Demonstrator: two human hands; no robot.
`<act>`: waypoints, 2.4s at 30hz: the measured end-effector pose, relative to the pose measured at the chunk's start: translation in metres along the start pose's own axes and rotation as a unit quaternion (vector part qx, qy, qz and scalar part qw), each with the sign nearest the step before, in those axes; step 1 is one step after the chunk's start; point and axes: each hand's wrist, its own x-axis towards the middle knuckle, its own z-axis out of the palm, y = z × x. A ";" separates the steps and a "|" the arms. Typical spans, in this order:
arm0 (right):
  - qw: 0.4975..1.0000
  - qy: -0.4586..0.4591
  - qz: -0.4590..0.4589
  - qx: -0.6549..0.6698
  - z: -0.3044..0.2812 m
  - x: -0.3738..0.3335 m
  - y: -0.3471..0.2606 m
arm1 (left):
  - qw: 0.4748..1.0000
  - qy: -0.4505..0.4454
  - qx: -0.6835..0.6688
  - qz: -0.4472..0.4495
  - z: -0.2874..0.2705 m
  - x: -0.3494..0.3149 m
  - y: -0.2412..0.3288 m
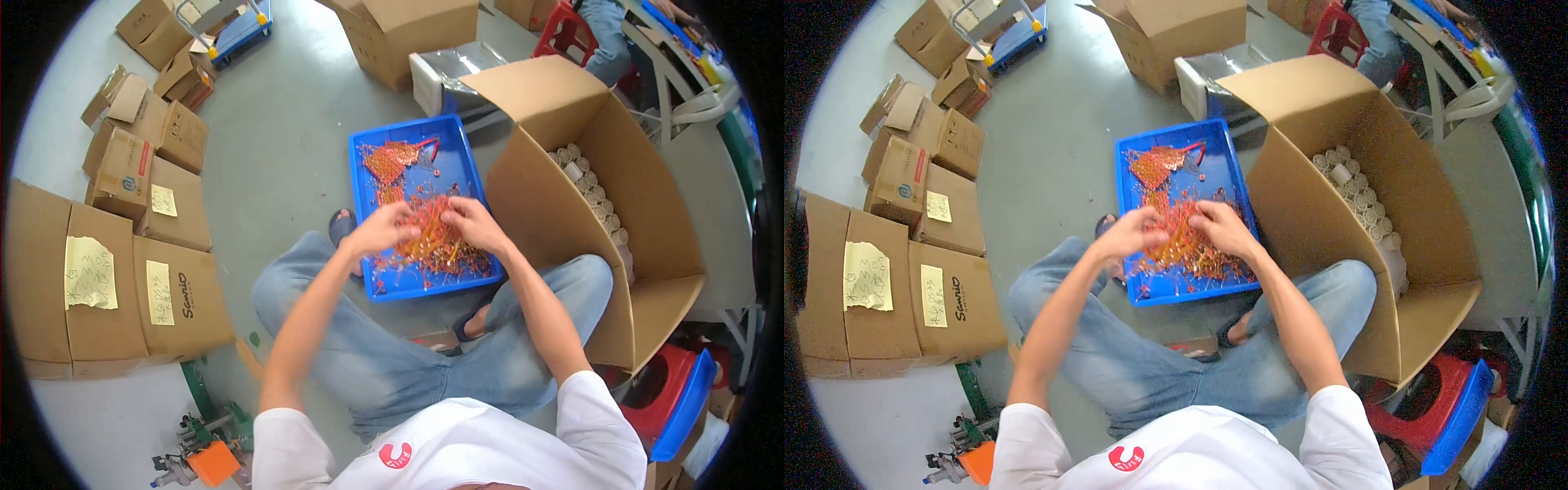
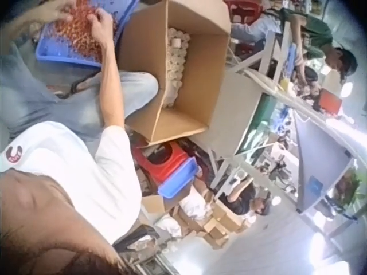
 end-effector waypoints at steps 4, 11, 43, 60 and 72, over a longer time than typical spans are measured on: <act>0.998 -0.021 -0.004 -0.064 0.006 -0.017 -0.004 | 0.988 -0.079 0.125 0.051 0.018 0.006 0.021; 0.938 0.159 -0.032 -0.306 0.039 -0.021 -0.018 | 0.988 0.105 -0.112 -0.007 0.076 0.016 -0.017; 0.948 0.118 0.009 -0.296 0.006 -0.015 -0.010 | 0.986 0.078 0.141 -0.043 0.068 0.017 0.004; 0.972 0.071 -0.018 -0.223 0.013 -0.006 -0.010 | 0.984 0.131 0.124 0.010 0.063 0.020 -0.012; 0.943 0.242 0.002 -0.229 0.019 -0.010 -0.001 | 0.966 0.193 0.163 -0.055 0.077 0.025 0.002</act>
